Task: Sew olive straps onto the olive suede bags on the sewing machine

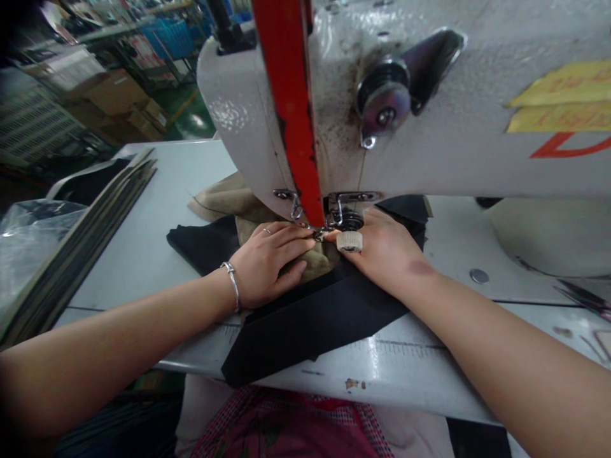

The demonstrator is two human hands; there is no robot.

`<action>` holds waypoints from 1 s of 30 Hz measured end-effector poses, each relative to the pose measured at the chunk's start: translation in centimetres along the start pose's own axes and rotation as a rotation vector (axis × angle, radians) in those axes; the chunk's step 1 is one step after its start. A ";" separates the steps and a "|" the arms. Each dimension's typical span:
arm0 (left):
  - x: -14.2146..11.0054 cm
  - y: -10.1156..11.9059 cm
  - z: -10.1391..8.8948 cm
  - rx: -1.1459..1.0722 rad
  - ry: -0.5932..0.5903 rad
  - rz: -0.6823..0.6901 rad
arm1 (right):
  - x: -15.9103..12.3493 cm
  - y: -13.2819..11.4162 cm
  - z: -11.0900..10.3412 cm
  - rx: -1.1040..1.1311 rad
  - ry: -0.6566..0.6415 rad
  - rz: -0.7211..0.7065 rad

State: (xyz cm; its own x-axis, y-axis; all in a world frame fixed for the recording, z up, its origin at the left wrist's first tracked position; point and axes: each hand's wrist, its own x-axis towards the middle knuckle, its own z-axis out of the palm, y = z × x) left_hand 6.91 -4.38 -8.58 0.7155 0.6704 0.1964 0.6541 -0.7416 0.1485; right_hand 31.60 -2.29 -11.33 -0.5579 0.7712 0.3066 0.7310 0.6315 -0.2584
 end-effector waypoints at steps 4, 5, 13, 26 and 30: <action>0.2 0.0 -0.1 -0.006 -0.014 -0.001 | 0.1 0.1 0.0 -0.059 0.002 -0.024; 0.2 0.0 -0.1 -0.006 -0.015 -0.003 | 0.1 0.1 0.0 -0.063 -0.002 -0.025; 0.3 -0.1 -0.1 0.004 -0.003 -0.002 | 0.3 0.1 -0.1 -0.059 -0.013 -0.035; 0.5 -0.1 -0.1 0.001 -0.015 -0.017 | 0.5 0.1 -0.1 -0.069 0.028 -0.037; 0.6 -0.1 -0.1 0.007 -0.014 -0.025 | 1.0 0.7 0.2 -0.073 0.006 -0.040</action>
State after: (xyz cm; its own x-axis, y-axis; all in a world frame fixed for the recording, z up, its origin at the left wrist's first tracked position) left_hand 7.27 -3.94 -8.42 0.7024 0.6890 0.1786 0.6735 -0.7245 0.1465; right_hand 31.50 -1.09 -11.38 -0.5851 0.7446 0.3213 0.7349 0.6543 -0.1781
